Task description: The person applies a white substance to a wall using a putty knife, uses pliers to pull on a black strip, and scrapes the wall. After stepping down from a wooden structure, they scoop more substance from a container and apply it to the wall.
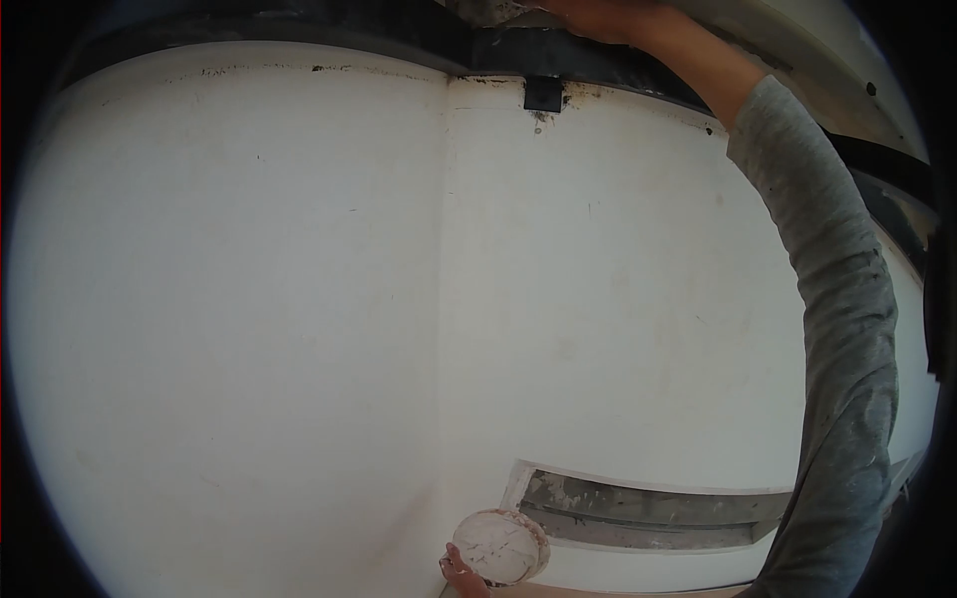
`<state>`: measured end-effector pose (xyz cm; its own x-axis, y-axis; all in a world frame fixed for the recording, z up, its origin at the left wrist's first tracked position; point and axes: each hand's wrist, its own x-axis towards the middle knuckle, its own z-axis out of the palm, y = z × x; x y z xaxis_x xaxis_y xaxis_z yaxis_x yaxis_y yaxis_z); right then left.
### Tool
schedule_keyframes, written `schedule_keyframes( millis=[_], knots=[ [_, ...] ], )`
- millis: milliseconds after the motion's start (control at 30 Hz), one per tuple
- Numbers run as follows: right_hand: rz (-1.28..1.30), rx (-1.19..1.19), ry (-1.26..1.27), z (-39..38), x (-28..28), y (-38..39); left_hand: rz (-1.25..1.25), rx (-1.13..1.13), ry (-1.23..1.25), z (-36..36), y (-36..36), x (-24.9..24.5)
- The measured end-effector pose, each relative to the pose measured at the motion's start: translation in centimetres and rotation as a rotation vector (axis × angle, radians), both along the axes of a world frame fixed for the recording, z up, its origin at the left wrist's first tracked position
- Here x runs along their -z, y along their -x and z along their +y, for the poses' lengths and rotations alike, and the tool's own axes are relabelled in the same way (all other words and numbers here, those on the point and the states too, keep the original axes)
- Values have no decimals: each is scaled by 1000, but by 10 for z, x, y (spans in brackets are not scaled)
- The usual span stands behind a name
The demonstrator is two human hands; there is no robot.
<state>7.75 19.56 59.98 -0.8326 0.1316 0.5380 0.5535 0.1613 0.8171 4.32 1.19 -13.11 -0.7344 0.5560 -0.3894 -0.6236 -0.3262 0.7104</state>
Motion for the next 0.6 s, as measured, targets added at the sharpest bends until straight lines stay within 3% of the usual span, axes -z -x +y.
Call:
schedule_keyframes(
  millis=[133,233,367,600],
  knots=[
    [32,59,-11,-4,6,7,40,-3,26,10,-6,42],
    [-17,129,-101,-10,9,7,70,0,52,8,-9,36],
    [30,140,-151,-13,11,12,-86,11,-4,-1,-16,-24],
    [59,218,-57,-31,12,-13,-16,-32,19,-8,-18,-5]
  ],
)
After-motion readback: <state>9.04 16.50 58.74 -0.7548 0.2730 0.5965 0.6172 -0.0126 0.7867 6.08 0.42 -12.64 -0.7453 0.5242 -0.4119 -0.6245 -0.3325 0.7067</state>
